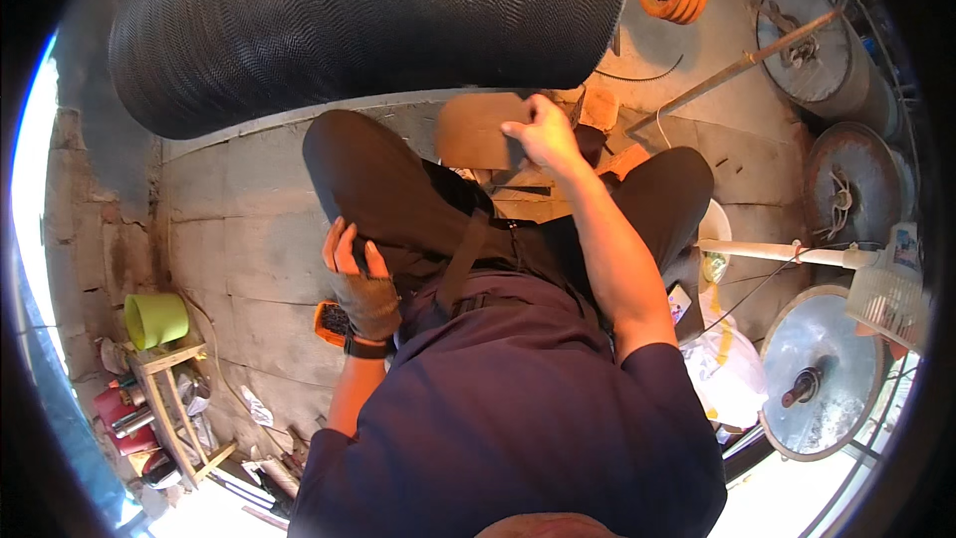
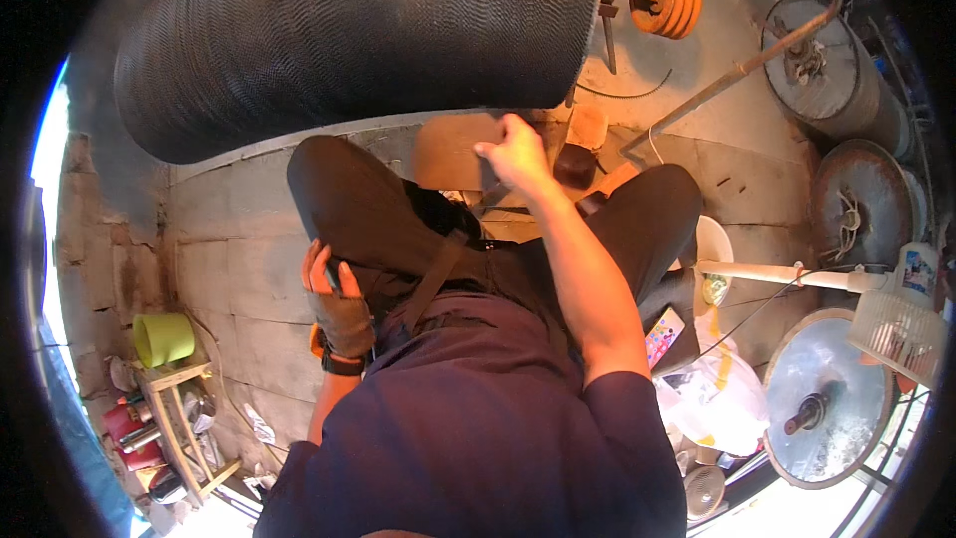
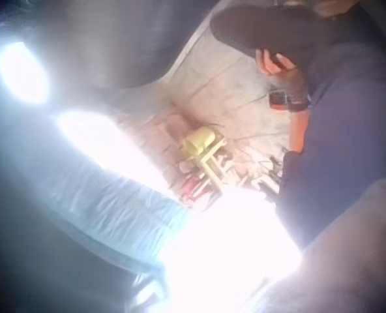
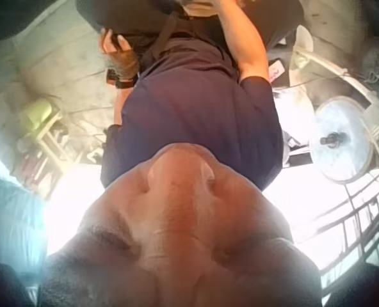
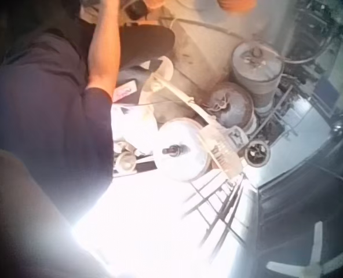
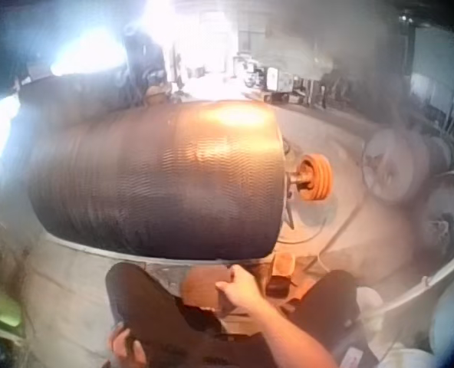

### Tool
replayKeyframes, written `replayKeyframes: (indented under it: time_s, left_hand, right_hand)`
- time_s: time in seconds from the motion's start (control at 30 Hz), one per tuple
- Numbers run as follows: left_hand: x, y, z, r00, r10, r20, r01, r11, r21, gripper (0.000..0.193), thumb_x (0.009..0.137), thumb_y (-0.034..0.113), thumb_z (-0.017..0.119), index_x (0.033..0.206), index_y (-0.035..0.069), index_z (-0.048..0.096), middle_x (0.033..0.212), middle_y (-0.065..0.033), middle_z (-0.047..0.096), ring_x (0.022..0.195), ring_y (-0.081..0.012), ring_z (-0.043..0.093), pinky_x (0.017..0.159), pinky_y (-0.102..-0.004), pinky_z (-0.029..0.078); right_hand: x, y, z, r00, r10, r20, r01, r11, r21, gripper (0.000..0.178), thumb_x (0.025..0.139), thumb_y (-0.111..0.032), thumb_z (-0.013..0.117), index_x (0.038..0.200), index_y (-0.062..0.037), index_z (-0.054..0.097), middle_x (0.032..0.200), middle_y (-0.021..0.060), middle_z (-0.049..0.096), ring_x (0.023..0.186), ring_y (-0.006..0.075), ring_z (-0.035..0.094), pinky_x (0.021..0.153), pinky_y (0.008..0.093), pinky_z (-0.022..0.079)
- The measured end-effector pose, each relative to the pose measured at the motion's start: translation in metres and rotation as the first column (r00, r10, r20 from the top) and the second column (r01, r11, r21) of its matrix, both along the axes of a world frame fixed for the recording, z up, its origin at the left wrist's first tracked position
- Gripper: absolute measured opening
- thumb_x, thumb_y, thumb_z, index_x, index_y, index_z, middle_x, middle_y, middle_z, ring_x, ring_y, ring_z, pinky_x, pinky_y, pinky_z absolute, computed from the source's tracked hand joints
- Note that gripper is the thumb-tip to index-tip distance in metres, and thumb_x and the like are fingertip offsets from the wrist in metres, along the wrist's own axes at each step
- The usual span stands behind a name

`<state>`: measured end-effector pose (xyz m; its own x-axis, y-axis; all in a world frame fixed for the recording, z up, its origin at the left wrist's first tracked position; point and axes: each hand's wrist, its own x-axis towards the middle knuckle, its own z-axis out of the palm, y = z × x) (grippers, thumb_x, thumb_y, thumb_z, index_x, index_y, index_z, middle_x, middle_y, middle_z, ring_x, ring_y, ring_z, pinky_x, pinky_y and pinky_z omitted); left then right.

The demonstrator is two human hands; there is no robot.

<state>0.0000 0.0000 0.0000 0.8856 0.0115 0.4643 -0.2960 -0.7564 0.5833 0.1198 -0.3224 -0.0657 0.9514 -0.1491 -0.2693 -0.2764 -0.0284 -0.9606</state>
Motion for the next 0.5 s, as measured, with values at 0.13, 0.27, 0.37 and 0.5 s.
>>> replayKeyframes:
  time_s: [0.13, 0.27, 0.37, 0.5]
  left_hand:
    - [-0.016, -0.026, 0.041, 0.971, -0.153, 0.185, 0.134, 0.985, 0.111, 0.022, 0.097, 0.007, 0.055, 0.118, -0.001, 0.059, 0.129, -0.0186, 0.056, 0.118, -0.036, 0.056, 0.101, -0.0445, 0.047]
    - [-0.01, -0.079, 0.062, 0.85, -0.45, 0.275, 0.427, 0.893, 0.139, 0.022, 0.092, 0.003, 0.055, 0.113, 0.002, 0.06, 0.121, -0.0168, 0.06, 0.106, -0.0341, 0.061, 0.094, -0.0449, 0.05]
    - [0.002, -0.098, 0.073, 0.74, -0.672, 0.041, 0.661, 0.737, 0.142, 0.035, 0.072, 0.0, 0.065, 0.107, 0.004, 0.065, 0.119, -0.0123, 0.062, 0.1, -0.0321, 0.064, 0.089, -0.0459, 0.052]
    - [0.029, -0.113, 0.023, 0.623, -0.768, -0.15, 0.778, 0.628, 0.017, 0.034, 0.076, 0.011, 0.065, 0.109, 0.005, 0.061, 0.114, -0.0118, 0.062, 0.1, -0.034, 0.061, 0.088, -0.0449, 0.05]
  right_hand:
    - [0.01, 0.061, 0.037, 1.0, 0.003, -0.03, -0.014, 0.926, -0.378, 0.036, 0.085, -0.019, 0.072, 0.107, 0.0043, 0.056, 0.098, 0.0284, 0.068, 0.092, 0.0399, 0.07, 0.081, 0.0451, 0.056]
    - [0.03, 0.105, -0.004, 0.998, 0.049, 0.042, -0.025, 0.892, -0.452, 0.035, 0.087, -0.024, 0.065, 0.105, 0.0042, 0.056, 0.095, 0.0336, 0.066, 0.096, 0.0495, 0.065, 0.087, 0.0533, 0.052]
    - [0.033, 0.128, -0.003, 0.991, 0.124, 0.04, -0.095, 0.899, -0.427, 0.03, 0.089, -0.02, 0.062, 0.103, 0.0053, 0.053, 0.089, 0.032, 0.066, 0.092, 0.0503, 0.064, 0.085, 0.0554, 0.051]
    - [0.03, 0.132, 0.006, 0.971, 0.24, -0.005, -0.218, 0.87, -0.443, 0.03, 0.089, -0.02, 0.063, 0.102, 0.0049, 0.052, 0.089, 0.0319, 0.066, 0.087, 0.0507, 0.065, 0.078, 0.0578, 0.052]
